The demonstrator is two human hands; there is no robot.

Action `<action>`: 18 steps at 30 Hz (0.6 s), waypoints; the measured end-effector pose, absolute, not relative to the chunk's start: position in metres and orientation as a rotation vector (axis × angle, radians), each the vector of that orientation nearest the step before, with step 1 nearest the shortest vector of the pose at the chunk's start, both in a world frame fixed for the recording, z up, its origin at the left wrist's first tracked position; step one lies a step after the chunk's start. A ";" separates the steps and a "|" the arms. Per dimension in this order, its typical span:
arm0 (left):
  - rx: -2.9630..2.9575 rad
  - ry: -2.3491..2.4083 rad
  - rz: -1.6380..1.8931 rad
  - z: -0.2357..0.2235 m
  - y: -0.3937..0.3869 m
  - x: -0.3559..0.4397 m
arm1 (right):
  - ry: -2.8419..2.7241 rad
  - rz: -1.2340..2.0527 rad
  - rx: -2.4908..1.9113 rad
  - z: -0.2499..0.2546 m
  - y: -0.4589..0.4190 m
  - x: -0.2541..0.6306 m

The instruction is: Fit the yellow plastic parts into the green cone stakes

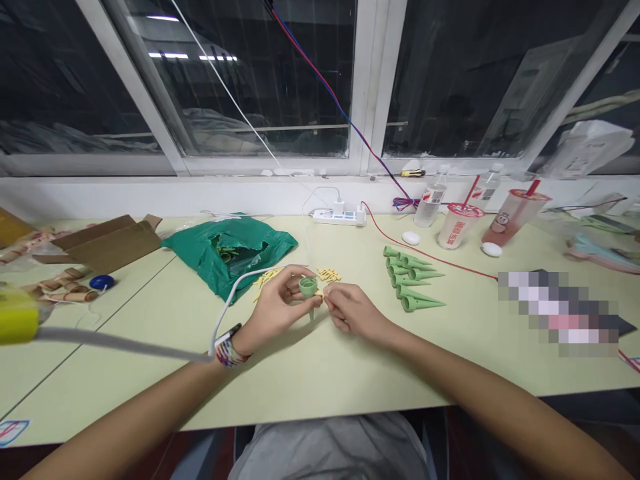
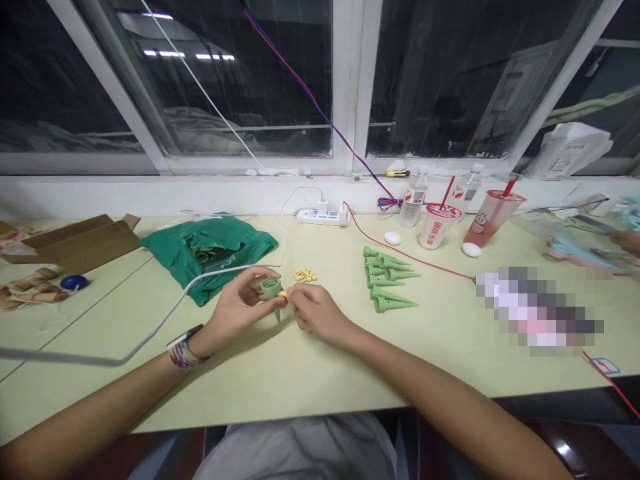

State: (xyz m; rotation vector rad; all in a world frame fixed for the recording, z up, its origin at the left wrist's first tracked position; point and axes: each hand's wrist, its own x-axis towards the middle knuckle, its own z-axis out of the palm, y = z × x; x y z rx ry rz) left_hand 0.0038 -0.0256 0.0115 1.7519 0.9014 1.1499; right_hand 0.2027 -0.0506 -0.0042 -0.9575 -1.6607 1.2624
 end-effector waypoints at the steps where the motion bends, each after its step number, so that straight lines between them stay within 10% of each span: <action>1: 1.688 0.861 1.073 0.013 -0.025 0.004 | -1.782 1.021 -0.967 -0.004 -0.050 0.206; 6: 1.408 0.646 0.831 0.010 -0.020 0.004 | -2.199 0.310 -0.919 -0.010 -0.043 0.220; 18: 1.609 0.898 1.151 0.000 -0.028 0.016 | -1.335 1.723 -0.966 -0.007 -0.047 0.199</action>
